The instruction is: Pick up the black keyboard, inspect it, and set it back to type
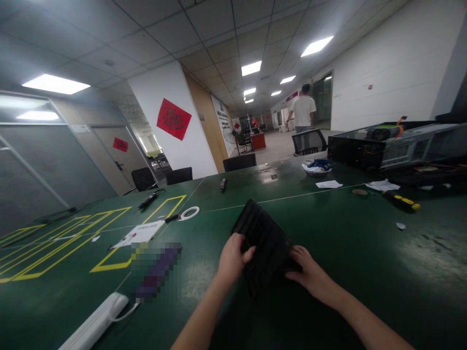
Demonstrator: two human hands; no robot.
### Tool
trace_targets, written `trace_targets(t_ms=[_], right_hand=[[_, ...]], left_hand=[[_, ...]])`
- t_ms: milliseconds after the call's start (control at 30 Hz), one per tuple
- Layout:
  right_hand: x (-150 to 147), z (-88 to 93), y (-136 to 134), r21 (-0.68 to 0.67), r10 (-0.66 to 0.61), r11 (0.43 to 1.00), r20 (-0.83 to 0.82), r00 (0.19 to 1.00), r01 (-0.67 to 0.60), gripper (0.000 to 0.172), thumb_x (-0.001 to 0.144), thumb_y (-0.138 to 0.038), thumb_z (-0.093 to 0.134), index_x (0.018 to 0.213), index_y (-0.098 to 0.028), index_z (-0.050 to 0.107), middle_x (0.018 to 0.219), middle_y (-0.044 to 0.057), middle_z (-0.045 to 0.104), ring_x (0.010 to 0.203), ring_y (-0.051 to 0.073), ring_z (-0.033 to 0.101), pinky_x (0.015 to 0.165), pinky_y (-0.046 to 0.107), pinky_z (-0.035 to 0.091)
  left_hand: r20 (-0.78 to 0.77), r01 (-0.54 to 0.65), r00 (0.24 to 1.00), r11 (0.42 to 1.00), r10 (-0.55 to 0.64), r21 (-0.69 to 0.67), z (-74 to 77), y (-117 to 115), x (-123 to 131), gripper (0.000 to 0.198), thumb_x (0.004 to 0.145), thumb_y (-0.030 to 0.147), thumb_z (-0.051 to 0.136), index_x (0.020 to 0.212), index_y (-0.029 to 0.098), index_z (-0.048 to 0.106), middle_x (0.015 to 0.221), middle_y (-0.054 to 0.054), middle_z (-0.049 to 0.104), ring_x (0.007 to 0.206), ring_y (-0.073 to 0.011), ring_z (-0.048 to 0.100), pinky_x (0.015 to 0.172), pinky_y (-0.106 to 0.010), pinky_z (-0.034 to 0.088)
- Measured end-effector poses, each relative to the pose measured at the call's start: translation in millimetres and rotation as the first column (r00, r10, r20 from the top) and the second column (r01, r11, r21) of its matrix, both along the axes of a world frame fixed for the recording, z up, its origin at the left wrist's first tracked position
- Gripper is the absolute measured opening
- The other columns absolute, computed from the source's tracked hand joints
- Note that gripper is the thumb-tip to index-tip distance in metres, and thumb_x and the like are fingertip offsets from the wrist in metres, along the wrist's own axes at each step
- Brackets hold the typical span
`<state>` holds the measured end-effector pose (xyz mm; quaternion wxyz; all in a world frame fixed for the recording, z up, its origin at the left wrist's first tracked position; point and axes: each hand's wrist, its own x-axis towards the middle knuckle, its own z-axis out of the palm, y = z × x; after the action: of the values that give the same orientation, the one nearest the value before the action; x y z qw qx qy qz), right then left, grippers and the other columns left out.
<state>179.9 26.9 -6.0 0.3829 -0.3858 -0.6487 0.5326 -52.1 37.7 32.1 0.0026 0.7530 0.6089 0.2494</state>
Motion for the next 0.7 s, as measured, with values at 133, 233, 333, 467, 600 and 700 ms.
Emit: trace_targets(t_ms=[133,233,333,467,600,700], right_hand=[[5,10.7,-1,-0.005,0.045,0.999,0.207,0.977,-0.045,0.046,0.068,-0.034,0.055,0.113,-0.034,0.045,0.123,0.001,0.036,0.114,0.022,0.034,0.098,0.043,0.029],[5,13.2,-3,-0.052,0.052,0.998,0.197,0.979,-0.043,0.045,0.069,-0.035,0.054,0.113,-0.034,0.044,0.125,0.001,0.033,0.113,0.022,0.035,0.096,0.042,0.032],[4,12.1,-3,-0.064,0.063,0.997,0.202,0.977,-0.051,0.045,0.069,-0.033,0.054,0.113,-0.035,0.044,0.125,0.0,0.033,0.114,0.021,0.034,0.096,0.041,0.032],[5,10.3,-2,-0.027,0.056,0.998,0.197,0.979,-0.052,0.044,0.069,-0.032,0.055,0.112,-0.035,0.045,0.123,-0.001,0.035,0.114,0.02,0.034,0.098,0.041,0.03],[6,10.2,-3,-0.055,0.056,0.997,0.196,0.979,-0.046,0.044,0.07,-0.032,0.054,0.112,-0.037,0.044,0.124,-0.002,0.033,0.115,0.02,0.033,0.098,0.041,0.03],[6,10.0,-3,-0.07,0.056,0.997,0.193,0.98,-0.043,0.044,0.07,-0.033,0.054,0.112,-0.038,0.044,0.124,-0.003,0.033,0.114,0.02,0.033,0.097,0.041,0.031]], left_hand=[[-0.231,-0.497,0.853,0.863,0.467,-0.093,22.3,34,-63,0.042,0.078,0.052,0.036,0.085,0.015,0.056,0.091,-0.009,0.058,0.086,-0.0212,0.055,0.071,-0.029,0.04],[-0.279,-0.629,0.765,0.766,0.58,-0.133,26.5,54,-101,0.048,0.077,0.053,0.037,0.084,0.01,0.058,0.094,-0.017,0.059,0.088,-0.0276,0.056,0.069,-0.033,0.041],[-0.299,-0.702,0.706,0.691,0.642,-0.174,21.0,66,-120,0.047,0.076,0.05,0.04,0.083,0.008,0.06,0.093,-0.02,0.061,0.087,-0.0318,0.057,0.066,-0.036,0.043],[-0.316,-0.742,0.667,0.643,0.675,-0.191,15.8,76,-125,0.047,0.074,0.048,0.044,0.085,0.006,0.061,0.094,-0.022,0.061,0.089,-0.0334,0.056,0.067,-0.037,0.043],[-0.317,-0.728,0.671,0.676,0.67,-0.113,23.6,71,-115,0.052,0.08,0.045,0.034,0.096,0.0,0.054,0.097,-0.025,0.057,0.092,-0.0332,0.054,0.073,-0.039,0.04],[-0.319,-0.64,0.738,0.767,0.594,-0.053,24.2,42,-101,0.036,0.085,0.025,0.026,0.103,0.005,0.05,0.102,-0.019,0.055,0.096,-0.0254,0.052,0.08,-0.034,0.038]])
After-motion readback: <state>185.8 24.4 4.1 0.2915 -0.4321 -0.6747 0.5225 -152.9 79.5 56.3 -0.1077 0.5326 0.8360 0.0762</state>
